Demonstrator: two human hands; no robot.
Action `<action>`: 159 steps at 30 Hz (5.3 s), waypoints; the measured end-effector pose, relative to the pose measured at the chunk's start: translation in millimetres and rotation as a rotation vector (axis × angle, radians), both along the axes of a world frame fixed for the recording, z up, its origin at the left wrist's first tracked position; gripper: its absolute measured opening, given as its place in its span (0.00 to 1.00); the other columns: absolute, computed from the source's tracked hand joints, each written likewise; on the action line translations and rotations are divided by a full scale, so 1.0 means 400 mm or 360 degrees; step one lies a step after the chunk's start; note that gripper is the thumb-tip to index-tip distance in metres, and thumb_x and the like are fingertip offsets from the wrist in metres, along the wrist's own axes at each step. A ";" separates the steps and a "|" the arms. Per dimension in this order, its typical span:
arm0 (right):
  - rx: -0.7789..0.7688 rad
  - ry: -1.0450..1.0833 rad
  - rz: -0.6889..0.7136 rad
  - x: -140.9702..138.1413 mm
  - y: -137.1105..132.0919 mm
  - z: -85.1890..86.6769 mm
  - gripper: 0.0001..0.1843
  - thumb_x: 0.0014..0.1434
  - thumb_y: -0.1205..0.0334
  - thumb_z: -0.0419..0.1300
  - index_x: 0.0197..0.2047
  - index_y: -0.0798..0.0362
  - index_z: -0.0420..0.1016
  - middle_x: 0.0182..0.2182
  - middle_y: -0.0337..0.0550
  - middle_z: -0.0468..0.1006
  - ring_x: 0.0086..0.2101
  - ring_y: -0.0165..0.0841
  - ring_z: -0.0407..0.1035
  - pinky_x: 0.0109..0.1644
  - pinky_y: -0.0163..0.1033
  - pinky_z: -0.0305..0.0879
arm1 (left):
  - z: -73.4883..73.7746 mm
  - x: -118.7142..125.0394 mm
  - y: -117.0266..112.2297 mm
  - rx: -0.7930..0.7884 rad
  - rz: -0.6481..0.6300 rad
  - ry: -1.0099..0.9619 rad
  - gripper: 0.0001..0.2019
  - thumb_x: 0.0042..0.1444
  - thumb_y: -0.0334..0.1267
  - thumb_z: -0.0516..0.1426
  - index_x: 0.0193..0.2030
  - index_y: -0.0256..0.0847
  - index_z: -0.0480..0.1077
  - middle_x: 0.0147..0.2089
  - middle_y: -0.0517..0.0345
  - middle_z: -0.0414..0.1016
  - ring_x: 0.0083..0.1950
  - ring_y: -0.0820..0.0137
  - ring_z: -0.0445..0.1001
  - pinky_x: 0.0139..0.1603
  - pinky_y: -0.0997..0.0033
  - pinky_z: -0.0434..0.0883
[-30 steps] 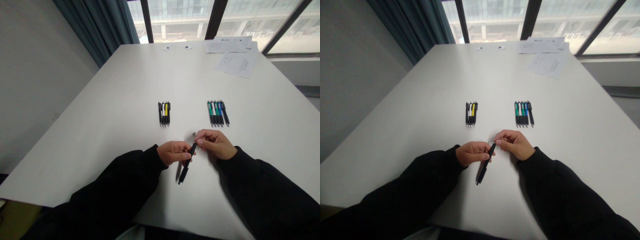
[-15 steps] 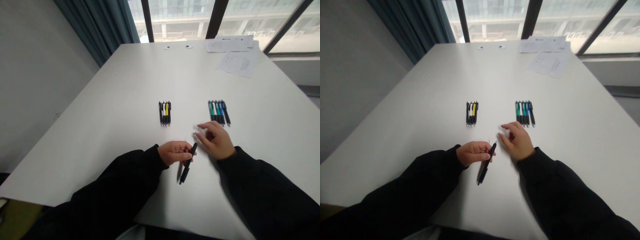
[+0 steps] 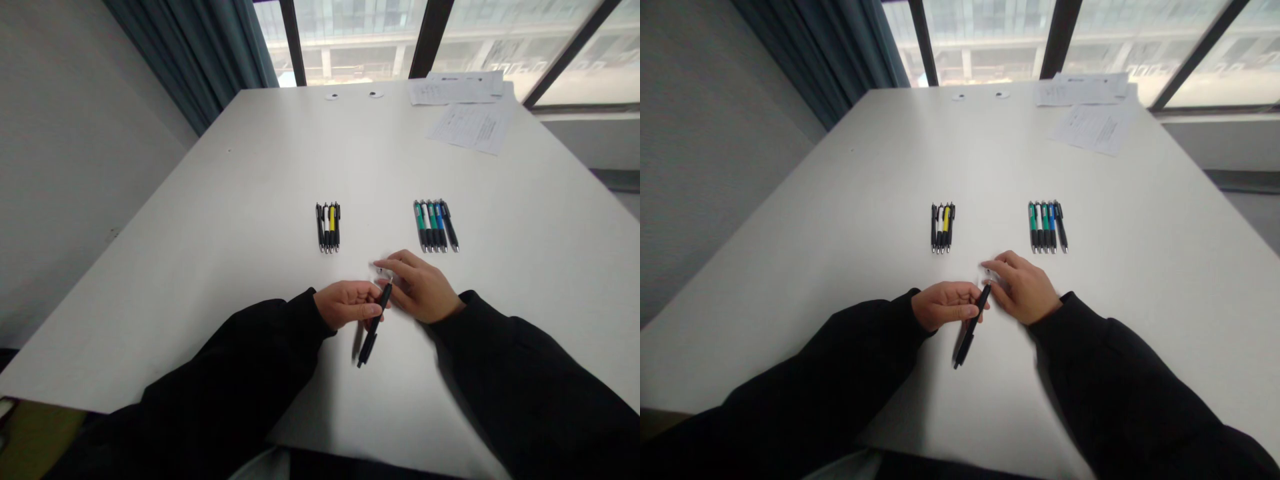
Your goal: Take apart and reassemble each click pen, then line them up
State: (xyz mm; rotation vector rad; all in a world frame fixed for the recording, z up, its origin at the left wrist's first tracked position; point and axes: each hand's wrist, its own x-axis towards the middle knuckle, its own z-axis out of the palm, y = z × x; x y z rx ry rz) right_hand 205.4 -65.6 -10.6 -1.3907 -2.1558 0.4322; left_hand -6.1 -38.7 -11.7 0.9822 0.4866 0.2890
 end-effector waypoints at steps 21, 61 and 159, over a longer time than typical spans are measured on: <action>-0.0949 0.1357 0.0182 0.037 0.012 0.014 0.14 0.55 0.52 0.67 0.37 0.54 0.79 0.29 0.43 0.74 0.28 0.31 0.63 0.30 0.37 0.59 | 0.001 -0.003 0.000 0.0039 -0.0026 0.0073 0.23 0.49 0.49 0.67 0.42 0.31 0.72 0.31 0.53 0.74 0.28 0.74 0.72 0.30 0.75 0.69; -0.1025 0.1175 0.0384 0.050 0.013 0.007 0.13 0.55 0.53 0.68 0.35 0.56 0.79 0.28 0.42 0.74 0.29 0.31 0.67 0.33 0.37 0.63 | 0.014 -0.015 0.008 0.0059 -0.0161 0.0169 0.23 0.49 0.51 0.66 0.41 0.31 0.74 0.29 0.56 0.71 0.28 0.76 0.67 0.30 0.76 0.63; -0.1741 0.2069 0.0320 0.021 0.042 0.018 0.32 0.59 0.40 0.49 0.23 0.60 0.76 0.04 0.35 0.57 0.08 0.26 0.49 0.14 0.32 0.43 | 0.003 0.103 -0.062 -0.0124 0.0171 0.0016 0.22 0.42 0.40 0.72 0.39 0.32 0.68 0.32 0.53 0.76 0.32 0.63 0.81 0.36 0.64 0.77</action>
